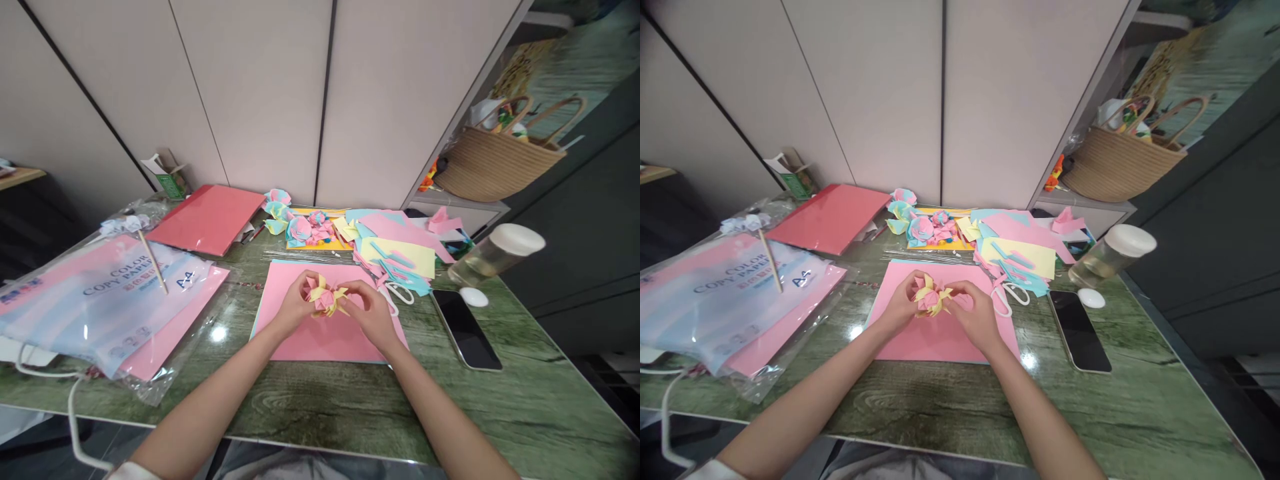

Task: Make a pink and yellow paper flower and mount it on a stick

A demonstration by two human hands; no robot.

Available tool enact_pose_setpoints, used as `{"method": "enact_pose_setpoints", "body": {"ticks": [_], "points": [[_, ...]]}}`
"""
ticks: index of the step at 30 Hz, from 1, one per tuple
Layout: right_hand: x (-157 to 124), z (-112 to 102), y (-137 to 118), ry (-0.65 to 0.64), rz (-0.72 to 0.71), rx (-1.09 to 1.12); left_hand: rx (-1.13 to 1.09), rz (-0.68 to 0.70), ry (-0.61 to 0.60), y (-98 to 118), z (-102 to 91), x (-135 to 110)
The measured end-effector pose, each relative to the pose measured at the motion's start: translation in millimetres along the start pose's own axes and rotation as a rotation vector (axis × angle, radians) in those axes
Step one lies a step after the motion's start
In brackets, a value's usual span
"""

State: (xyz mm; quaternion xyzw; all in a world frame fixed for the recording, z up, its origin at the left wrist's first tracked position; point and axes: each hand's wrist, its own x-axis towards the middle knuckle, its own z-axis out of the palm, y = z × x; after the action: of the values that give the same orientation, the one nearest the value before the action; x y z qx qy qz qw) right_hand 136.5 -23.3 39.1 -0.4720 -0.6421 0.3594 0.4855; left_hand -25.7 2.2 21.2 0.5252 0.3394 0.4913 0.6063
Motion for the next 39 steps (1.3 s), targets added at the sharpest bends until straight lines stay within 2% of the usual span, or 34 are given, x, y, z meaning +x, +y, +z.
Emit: {"method": "enact_pose_setpoints", "body": {"ticks": [7, 14, 19, 26, 33, 39], "points": [[-1.0, 2.8, 4.8, 0.078, 0.013, 0.002, -0.026, 0.044, 0.047, -1.6, 3.8, 0.1], [-6.8, 5.8, 0.2, 0.210, -0.028, -0.141, 0.005, 0.080, 0.036, 1.9, 6.3, -1.6], [-6.0, 3.5, 0.0, 0.117, -0.129, -0.158, 0.076, 0.085, -0.027, 7.8, 5.2, -2.9], [-3.8, 4.5, 5.4, 0.024, -0.052, -0.040, -0.029, -0.019, -0.073, 0.6, 3.2, -3.4], [-2.6, 9.9, 11.9, 0.070, 0.029, 0.029, -0.306, -0.103, -0.063, -2.8, 8.1, -2.1], [-2.0, 12.3, 12.7, 0.068, 0.052, 0.080, -0.360, -0.132, -0.066, -2.5, 9.4, -1.9]]}}
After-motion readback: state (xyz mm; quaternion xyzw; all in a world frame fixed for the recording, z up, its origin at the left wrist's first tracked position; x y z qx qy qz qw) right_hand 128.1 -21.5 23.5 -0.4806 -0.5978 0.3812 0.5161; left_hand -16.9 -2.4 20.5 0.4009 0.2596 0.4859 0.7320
